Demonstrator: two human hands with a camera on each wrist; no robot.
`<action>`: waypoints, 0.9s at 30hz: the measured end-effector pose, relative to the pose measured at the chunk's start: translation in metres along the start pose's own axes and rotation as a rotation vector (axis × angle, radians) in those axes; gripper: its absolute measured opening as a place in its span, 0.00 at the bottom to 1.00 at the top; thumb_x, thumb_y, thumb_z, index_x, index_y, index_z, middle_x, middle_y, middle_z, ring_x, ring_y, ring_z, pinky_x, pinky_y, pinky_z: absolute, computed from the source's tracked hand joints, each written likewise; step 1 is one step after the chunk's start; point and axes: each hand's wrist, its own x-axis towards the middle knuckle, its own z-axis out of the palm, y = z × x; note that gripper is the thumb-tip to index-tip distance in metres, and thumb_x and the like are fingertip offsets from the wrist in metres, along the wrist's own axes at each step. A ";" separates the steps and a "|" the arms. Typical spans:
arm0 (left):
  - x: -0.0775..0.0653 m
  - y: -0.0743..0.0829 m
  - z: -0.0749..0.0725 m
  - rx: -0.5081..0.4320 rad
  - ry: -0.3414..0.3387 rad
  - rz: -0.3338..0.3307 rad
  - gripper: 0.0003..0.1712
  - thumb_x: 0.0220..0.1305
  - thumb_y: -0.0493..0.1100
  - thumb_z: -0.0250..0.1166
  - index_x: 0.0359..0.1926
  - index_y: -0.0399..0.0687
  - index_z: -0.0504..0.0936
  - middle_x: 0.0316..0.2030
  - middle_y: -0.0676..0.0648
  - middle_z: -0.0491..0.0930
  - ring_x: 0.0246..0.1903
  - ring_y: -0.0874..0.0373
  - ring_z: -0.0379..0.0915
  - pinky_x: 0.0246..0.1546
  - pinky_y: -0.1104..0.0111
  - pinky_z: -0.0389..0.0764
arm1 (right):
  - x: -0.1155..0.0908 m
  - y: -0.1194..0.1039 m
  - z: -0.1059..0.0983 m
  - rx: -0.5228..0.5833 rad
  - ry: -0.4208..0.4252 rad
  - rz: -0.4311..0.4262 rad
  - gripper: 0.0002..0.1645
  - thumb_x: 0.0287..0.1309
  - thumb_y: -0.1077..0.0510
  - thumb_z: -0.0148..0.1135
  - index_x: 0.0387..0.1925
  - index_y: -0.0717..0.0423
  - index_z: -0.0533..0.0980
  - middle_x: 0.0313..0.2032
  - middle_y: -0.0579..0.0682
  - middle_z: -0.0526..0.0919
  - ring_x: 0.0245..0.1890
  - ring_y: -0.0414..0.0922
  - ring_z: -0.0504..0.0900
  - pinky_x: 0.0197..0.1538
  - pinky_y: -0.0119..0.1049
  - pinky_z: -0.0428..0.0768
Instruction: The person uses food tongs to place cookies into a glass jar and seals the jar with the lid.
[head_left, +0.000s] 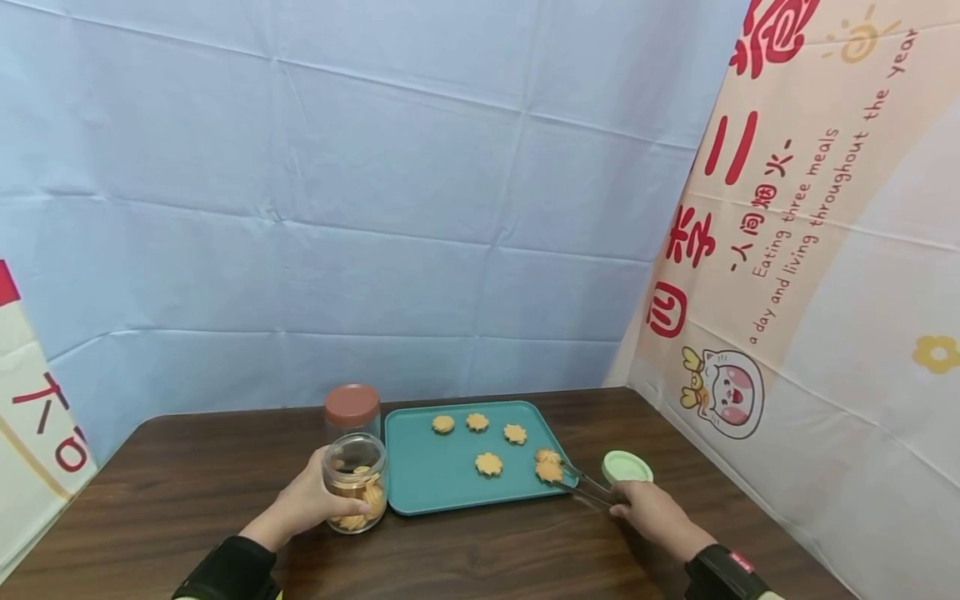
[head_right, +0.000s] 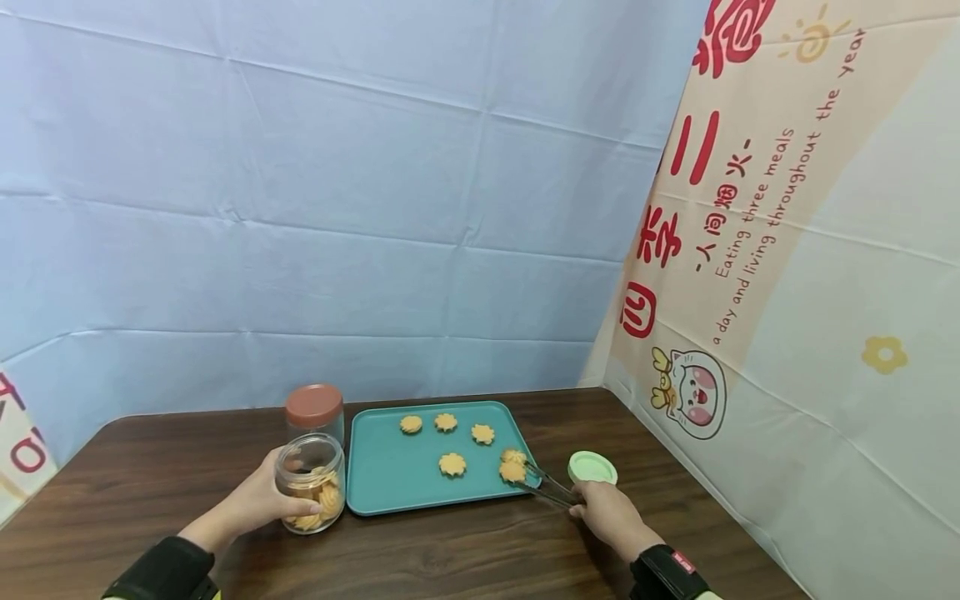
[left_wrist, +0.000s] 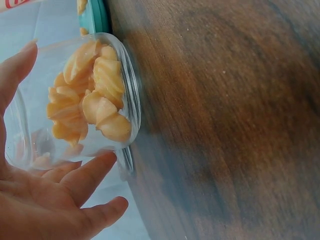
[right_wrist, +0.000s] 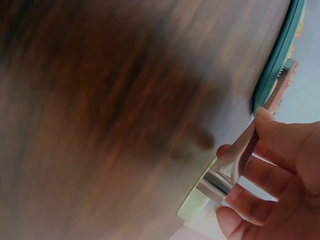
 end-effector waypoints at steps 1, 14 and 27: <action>0.000 0.000 0.000 0.000 0.000 -0.002 0.59 0.49 0.40 0.77 0.69 0.25 0.46 0.59 0.27 0.64 0.55 0.36 0.69 0.51 0.45 0.73 | 0.000 0.000 0.000 0.006 -0.002 -0.002 0.06 0.51 0.63 0.71 0.30 0.55 0.79 0.27 0.44 0.79 0.29 0.42 0.78 0.37 0.46 0.77; 0.000 0.001 0.001 -0.011 -0.002 -0.012 0.59 0.50 0.40 0.77 0.69 0.27 0.44 0.60 0.26 0.62 0.57 0.34 0.67 0.53 0.44 0.71 | 0.000 0.000 0.004 -0.065 0.017 -0.045 0.07 0.50 0.63 0.71 0.31 0.56 0.79 0.29 0.47 0.81 0.33 0.47 0.81 0.39 0.48 0.79; 0.000 -0.002 -0.001 -0.012 -0.003 -0.018 0.59 0.50 0.40 0.77 0.70 0.27 0.45 0.60 0.27 0.62 0.56 0.35 0.68 0.52 0.45 0.72 | 0.006 0.003 0.006 -0.219 0.086 -0.081 0.09 0.46 0.60 0.74 0.27 0.53 0.79 0.24 0.47 0.72 0.28 0.48 0.74 0.29 0.46 0.76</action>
